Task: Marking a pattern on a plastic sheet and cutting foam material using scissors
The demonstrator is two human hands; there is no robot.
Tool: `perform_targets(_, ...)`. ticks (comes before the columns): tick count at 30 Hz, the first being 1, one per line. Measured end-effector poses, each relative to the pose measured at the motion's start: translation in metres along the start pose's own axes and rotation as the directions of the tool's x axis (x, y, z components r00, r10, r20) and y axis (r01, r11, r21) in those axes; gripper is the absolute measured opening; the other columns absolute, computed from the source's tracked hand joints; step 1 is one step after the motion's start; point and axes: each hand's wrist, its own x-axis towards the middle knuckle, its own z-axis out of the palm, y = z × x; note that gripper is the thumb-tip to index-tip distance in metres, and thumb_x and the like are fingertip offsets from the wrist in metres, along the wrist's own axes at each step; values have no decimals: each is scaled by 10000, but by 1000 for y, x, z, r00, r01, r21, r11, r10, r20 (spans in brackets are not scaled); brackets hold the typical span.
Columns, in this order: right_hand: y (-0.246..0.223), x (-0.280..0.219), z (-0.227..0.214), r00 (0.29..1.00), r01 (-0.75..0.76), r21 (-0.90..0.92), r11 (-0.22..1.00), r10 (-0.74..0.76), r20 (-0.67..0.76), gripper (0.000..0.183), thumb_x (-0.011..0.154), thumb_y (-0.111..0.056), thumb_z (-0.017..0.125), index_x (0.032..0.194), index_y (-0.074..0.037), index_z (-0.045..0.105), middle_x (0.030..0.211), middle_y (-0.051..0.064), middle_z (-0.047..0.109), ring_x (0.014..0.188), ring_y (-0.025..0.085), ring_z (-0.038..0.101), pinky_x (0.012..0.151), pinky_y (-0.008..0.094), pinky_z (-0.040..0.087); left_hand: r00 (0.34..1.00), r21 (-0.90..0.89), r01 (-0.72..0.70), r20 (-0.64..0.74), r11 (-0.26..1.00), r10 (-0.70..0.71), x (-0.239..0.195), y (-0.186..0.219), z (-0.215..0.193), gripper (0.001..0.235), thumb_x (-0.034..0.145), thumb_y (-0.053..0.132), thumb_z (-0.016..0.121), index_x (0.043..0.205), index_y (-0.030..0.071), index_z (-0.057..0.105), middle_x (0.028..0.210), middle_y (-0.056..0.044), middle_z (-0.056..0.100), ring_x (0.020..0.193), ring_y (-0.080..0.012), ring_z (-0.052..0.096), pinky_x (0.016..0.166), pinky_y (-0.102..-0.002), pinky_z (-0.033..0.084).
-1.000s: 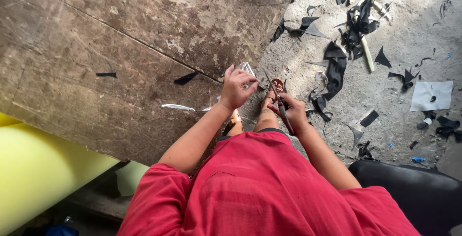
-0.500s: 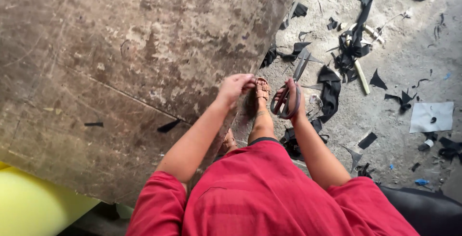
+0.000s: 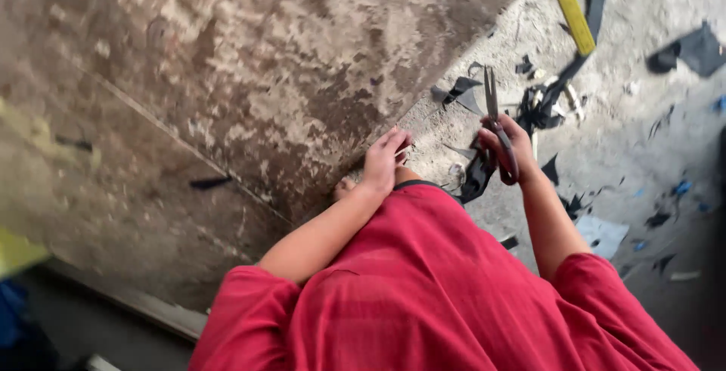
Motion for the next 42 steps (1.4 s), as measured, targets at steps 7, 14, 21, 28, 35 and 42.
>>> perform_targets(7, -33, -16, -13, 967, 35, -349, 937, 56, 248, 355, 848, -241, 860, 1155, -125, 725, 702, 116, 659, 509, 205, 570, 517, 337, 465, 899, 267, -305, -235, 914, 369, -42, -56, -104, 115, 906, 227, 806, 996, 155, 807, 862, -64, 778, 664, -120, 714, 608, -237, 584)
perform_targets(14, -158, -19, 3, 795, 237, -713, 660, 290, 532, 508, 830, -236, 834, 1266, -14, 697, 962, 299, 702, 850, 418, 664, 851, 550, 484, 934, -188, -301, -257, 935, 249, -59, -108, -68, 518, 936, 374, 799, 1333, 99, 612, 1238, -102, 710, 1126, -208, 662, 919, -338, 523)
perform_targets(21, -211, 87, 25, 555, 68, -790, 610, 635, 538, 148, 1033, 18, 543, 1135, 14, 649, 933, 112, 618, 1131, 275, 747, 909, 277, 501, 988, -522, -118, -147, 845, 47, -47, -89, -12, 628, 851, 244, 769, 1444, 225, 565, 1221, -11, 726, 1161, -155, 666, 837, -254, 478)
perform_targets(28, -239, 190, 76, 71, 926, -320, 202, 738, 671, 380, 910, -367, 733, 1163, -100, 635, 758, 245, 716, 816, 461, 734, 771, 536, 545, 823, -550, -501, -540, 669, 173, -3, -91, 78, 267, 861, 253, 861, 1081, 133, 771, 937, -58, 797, 877, -141, 775, 729, -206, 614)
perform_targets(35, -246, 208, 124, -64, 976, -164, 142, 911, 408, 498, 881, -526, 746, 1170, -143, 611, 820, 219, 750, 828, 422, 749, 787, 532, 555, 461, -338, -751, -883, 567, 85, -22, -66, 140, 174, 875, 232, 854, 986, 108, 803, 786, -105, 782, 753, -144, 774, 696, -229, 629)
perform_targets(42, -238, 208, 163, -94, 978, -142, 150, 936, 340, 499, 900, -538, 711, 1206, -168, 574, 935, 209, 736, 886, 414, 741, 857, 543, 562, 459, -428, -783, -887, 451, -44, -22, -65, 159, 171, 928, 271, 778, 1040, 142, 781, 904, -25, 793, 794, -83, 751, 724, -218, 601)
